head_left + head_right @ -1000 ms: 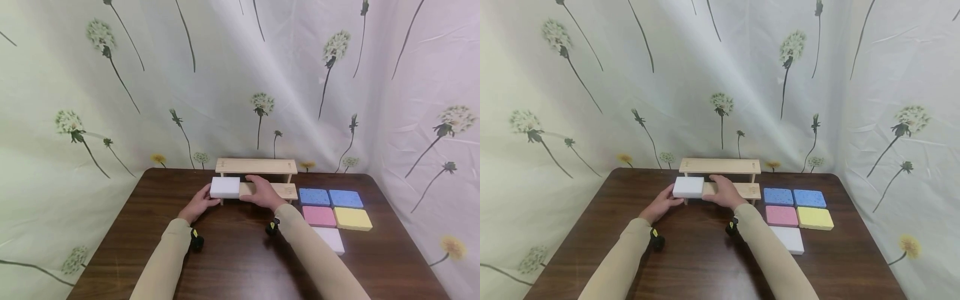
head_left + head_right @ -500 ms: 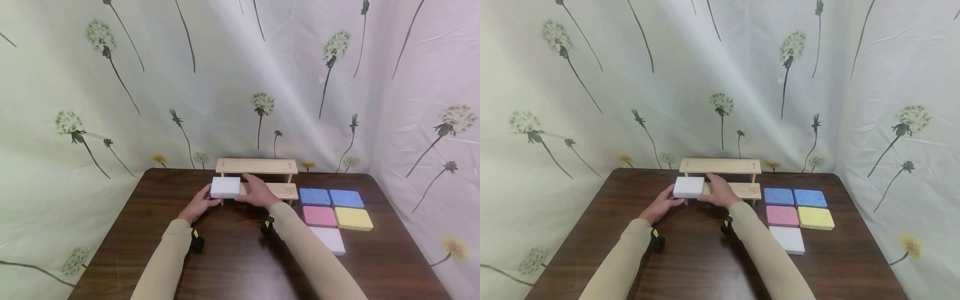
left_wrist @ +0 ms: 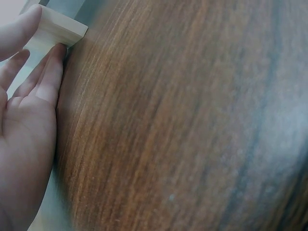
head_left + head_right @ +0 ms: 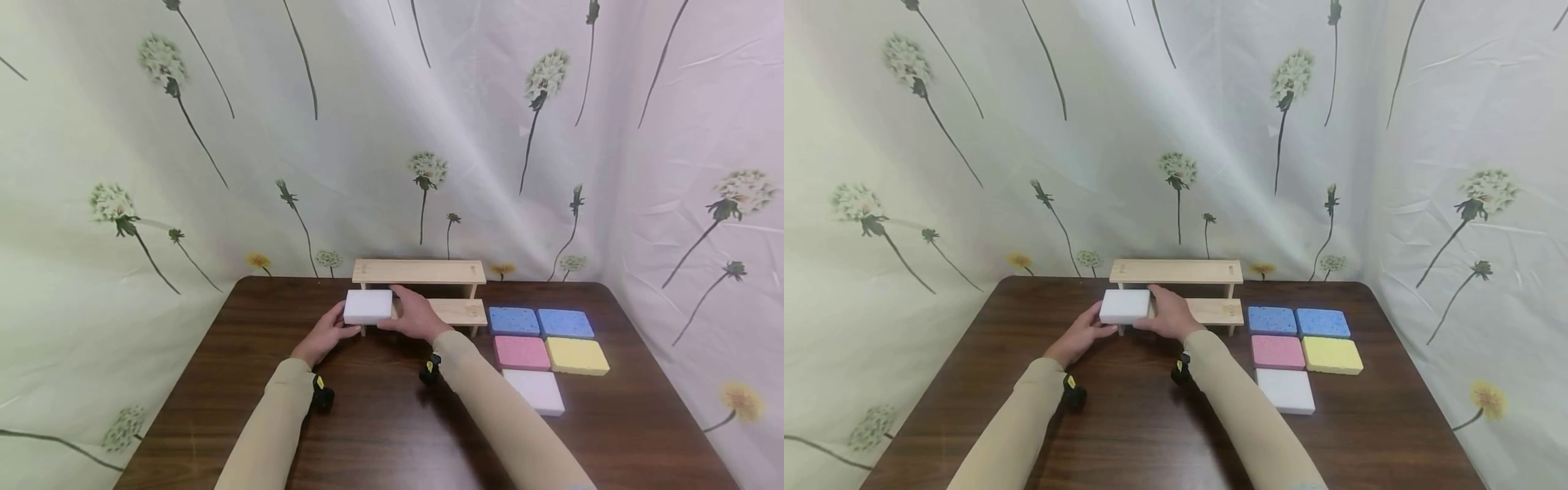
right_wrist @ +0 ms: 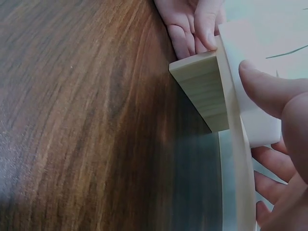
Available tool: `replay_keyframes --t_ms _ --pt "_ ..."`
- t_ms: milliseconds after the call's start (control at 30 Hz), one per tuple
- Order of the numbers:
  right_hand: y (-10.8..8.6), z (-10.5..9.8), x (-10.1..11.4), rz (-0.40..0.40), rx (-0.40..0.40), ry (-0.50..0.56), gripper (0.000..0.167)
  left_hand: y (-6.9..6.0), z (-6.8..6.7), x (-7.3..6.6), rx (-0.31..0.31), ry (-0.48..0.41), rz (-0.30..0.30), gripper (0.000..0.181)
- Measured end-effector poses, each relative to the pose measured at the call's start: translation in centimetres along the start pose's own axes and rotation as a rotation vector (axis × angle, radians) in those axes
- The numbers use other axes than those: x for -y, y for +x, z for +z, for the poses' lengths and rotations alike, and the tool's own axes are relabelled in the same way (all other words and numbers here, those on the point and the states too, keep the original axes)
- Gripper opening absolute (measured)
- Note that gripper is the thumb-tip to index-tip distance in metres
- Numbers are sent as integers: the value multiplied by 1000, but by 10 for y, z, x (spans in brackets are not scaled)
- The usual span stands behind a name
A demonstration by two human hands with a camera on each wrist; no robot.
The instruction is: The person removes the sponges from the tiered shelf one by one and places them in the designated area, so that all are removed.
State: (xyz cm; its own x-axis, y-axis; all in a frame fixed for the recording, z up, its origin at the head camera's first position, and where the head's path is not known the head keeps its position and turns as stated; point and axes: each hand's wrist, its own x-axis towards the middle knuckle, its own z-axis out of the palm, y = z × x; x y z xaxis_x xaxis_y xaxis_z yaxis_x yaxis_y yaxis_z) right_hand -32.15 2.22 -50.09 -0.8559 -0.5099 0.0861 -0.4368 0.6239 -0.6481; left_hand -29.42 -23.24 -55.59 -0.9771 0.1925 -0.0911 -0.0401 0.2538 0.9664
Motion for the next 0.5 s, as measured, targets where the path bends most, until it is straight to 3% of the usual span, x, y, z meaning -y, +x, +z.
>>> replay_keyframes --t_ms 300,500 --pt "-1 3 -2 9 -25 9 88 -1 0 0 12 -27 -15 78" --pt "-3 -2 -4 -7 -37 19 88 0 0 2 20 -41 7 79"
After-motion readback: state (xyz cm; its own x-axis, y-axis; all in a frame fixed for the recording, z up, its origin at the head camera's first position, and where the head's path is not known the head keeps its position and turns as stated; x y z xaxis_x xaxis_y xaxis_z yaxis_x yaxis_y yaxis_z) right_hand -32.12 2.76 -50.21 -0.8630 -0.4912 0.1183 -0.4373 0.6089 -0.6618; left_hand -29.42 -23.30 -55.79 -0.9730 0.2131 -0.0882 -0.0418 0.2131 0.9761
